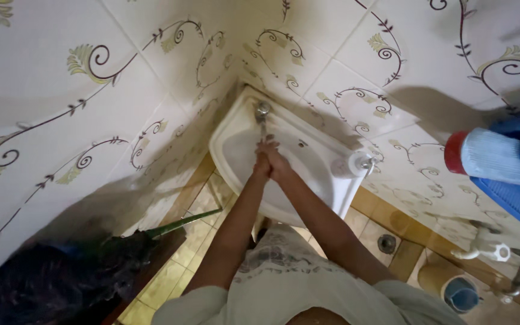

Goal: The person pours water into a bucket from a blue cup, rinses the bucket, and then washes their hands at a sink.

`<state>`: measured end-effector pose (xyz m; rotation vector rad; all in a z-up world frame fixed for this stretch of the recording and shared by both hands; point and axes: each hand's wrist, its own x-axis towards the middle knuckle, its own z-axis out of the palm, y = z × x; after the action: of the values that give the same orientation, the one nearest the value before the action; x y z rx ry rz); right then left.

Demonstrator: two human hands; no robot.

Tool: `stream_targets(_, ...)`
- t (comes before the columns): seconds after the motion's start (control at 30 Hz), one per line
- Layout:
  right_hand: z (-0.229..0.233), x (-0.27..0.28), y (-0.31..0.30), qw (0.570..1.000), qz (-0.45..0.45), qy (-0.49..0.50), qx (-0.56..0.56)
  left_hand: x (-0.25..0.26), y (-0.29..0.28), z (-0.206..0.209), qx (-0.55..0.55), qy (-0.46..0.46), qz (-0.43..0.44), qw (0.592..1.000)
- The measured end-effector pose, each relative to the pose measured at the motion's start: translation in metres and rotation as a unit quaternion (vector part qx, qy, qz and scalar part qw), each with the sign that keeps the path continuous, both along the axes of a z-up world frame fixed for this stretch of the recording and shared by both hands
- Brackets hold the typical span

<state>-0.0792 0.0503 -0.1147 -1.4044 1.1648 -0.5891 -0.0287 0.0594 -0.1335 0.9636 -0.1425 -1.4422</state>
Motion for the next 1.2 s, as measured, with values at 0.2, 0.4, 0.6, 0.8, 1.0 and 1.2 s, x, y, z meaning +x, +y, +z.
stream_targets(0.2, -0.001, 0.028, -0.017, 0.993, 0.068, 0.089, 0.045, -0.018, 0.039, 0.013, -0.120, 0.133, 0.169, 0.969)
stream_targets(0.4, 0.002, 0.025, -0.022, 0.994, 0.003, 0.098, 0.044, -0.032, 0.051, 0.019, -0.147, 0.355, 0.133, 0.914)
stream_targets(0.6, 0.069, 0.009, -0.014, 0.971, -0.077, -0.108, 0.197, 0.004, 0.002, 0.011, -0.067, 0.281, 0.077, 0.954)
stream_targets(0.8, 0.132, -0.041, 0.009, 0.993, 0.067, -0.018, 0.099, 0.028, -0.016, -0.008, 0.012, 0.172, -0.055, 0.984)
stream_targets(1.0, 0.054, -0.017, -0.031, 0.996, 0.022, -0.027, 0.084, 0.012, -0.012, 0.019, 0.000, 0.062, -0.004, 0.998)
stream_targets(1.2, 0.019, 0.027, -0.038, 0.986, 0.115, 0.084, 0.087, -0.024, 0.014, 0.035, -0.045, -0.027, 0.165, 0.985)
